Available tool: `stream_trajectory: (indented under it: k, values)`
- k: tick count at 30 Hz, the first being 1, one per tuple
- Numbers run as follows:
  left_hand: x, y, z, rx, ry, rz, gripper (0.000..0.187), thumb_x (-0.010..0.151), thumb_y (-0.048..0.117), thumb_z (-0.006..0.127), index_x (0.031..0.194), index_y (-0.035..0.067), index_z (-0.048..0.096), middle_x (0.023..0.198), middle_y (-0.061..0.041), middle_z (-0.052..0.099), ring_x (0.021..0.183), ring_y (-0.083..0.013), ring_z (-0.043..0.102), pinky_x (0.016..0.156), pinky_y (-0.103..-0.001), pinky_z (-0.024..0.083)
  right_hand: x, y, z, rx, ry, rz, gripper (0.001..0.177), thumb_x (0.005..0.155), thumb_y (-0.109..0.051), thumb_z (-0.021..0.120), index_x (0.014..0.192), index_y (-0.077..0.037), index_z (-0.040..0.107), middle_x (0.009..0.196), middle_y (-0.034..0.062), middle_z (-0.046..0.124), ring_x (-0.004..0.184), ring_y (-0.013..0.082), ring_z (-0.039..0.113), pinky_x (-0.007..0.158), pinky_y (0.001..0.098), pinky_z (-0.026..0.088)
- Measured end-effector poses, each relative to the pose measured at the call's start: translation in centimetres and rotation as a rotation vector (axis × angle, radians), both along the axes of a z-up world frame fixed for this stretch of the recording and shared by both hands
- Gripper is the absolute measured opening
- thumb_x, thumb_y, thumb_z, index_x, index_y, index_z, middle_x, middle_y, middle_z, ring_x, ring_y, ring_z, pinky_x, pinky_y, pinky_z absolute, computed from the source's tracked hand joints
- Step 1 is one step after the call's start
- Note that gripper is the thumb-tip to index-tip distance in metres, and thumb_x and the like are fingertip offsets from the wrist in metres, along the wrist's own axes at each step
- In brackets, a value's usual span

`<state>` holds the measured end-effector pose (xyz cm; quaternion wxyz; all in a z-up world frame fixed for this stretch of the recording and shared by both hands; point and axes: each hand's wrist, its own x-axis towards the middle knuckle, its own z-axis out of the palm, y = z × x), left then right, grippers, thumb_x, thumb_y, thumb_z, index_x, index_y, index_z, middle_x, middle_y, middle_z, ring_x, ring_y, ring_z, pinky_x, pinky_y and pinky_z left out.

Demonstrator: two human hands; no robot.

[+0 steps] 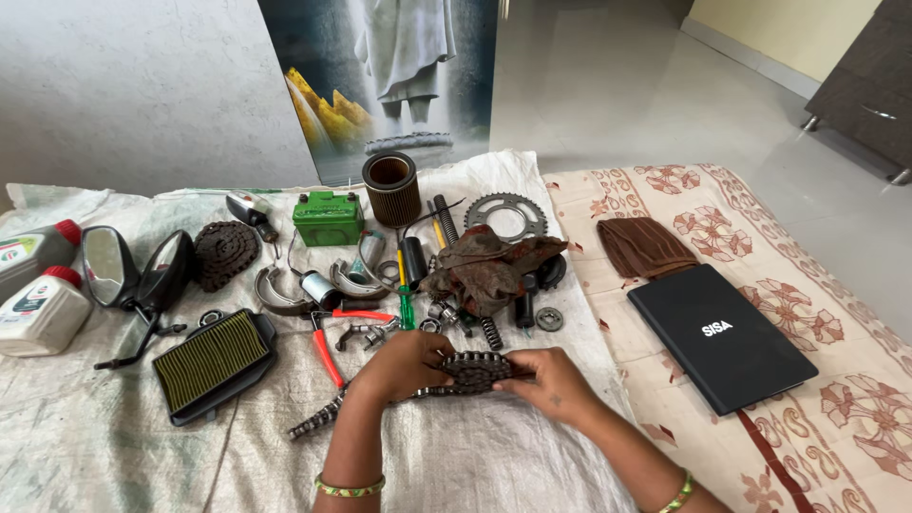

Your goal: The person assembles a motorcycle chain by hand, linking individual chain segments together. They repeatedly pick up chain pieces, align them, and press them into place to form a continuous chain. The workspace contains various motorcycle parts and tools.

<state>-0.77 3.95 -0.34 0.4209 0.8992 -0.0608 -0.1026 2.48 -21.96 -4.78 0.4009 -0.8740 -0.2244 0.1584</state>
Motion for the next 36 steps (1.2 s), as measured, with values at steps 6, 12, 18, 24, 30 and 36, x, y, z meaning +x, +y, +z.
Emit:
stream_trajectory:
  k: [6, 12, 18, 24, 30, 36]
  values:
    - [0.4, -1.5, -0.9, -0.126, 0.071, -0.015, 0.043, 0.073, 0.005, 0.084, 0.114, 0.001, 0.069, 0.095, -0.015, 0.082, 0.083, -0.021, 0.076, 0.073, -0.033, 0.057, 1.0, -0.9, 4.7, -0.175, -0.169, 0.13, 0.026, 0.082, -0.026, 0.08, 0.101, -0.009, 0.077, 0.088, 0.009, 0.078, 0.069, 0.022, 0.072, 0.066, 0.038, 0.057]
    - [0.9, -3.4, -2.0, -0.098, -0.039, -0.094, 0.055, 0.072, 0.005, 0.085, 0.122, 0.004, 0.064, 0.1, -0.016, 0.078, 0.091, -0.0232, 0.077, 0.079, -0.034, 0.059, 1.9, -1.8, 7.9, -0.456, -0.273, 0.201, 0.027, 0.079, -0.028, 0.085, 0.099, -0.011, 0.079, 0.083, 0.015, 0.075, 0.078, 0.0283, 0.073, 0.076, 0.0423, 0.056]
    - [1.1, -3.7, -2.5, 0.107, -0.16, -0.102, 0.056, 0.066, 0.007, 0.089, 0.118, 0.007, 0.069, 0.099, -0.016, 0.076, 0.092, -0.0303, 0.074, 0.083, -0.038, 0.057, 1.8, -0.9, 6.9, -0.309, -0.366, 0.244, 0.036, 0.075, -0.025, 0.091, 0.102, -0.007, 0.077, 0.091, 0.0164, 0.076, 0.088, 0.0314, 0.07, 0.08, 0.0478, 0.053]
    - [1.0, -2.5, -1.8, 0.094, -0.105, -0.129, 0.045, 0.062, 0.009, 0.088, 0.105, 0.008, 0.073, 0.095, -0.01, 0.079, 0.091, -0.0266, 0.077, 0.081, -0.036, 0.059, 0.5, 0.9, 3.5, -0.143, -0.153, 0.095, 0.038, 0.074, -0.022, 0.086, 0.109, -0.012, 0.075, 0.088, 0.0096, 0.079, 0.075, 0.0207, 0.076, 0.073, 0.0344, 0.057]
    - [1.5, 2.5, -1.7, 0.543, -0.13, 0.121, 0.053, 0.063, 0.032, 0.095, 0.105, 0.008, 0.072, 0.104, -0.014, 0.074, 0.102, -0.0316, 0.069, 0.086, -0.043, 0.054, 1.4, 1.1, 3.0, -0.17, -0.245, 0.136, 0.045, 0.07, -0.027, 0.09, 0.11, -0.011, 0.076, 0.087, 0.0115, 0.079, 0.072, 0.022, 0.077, 0.072, 0.0358, 0.058]
    - [-0.1, 5.4, -4.3, 0.599, 0.145, 0.06, 0.066, 0.064, 0.046, 0.092, 0.11, 0.003, 0.074, 0.112, -0.016, 0.075, 0.106, -0.0319, 0.071, 0.092, -0.04, 0.056, 1.5, 0.6, 2.6, -0.316, -0.233, 0.127, 0.051, 0.073, -0.031, 0.09, 0.119, -0.015, 0.074, 0.081, 0.0174, 0.076, 0.069, 0.0259, 0.075, 0.074, 0.0368, 0.057]
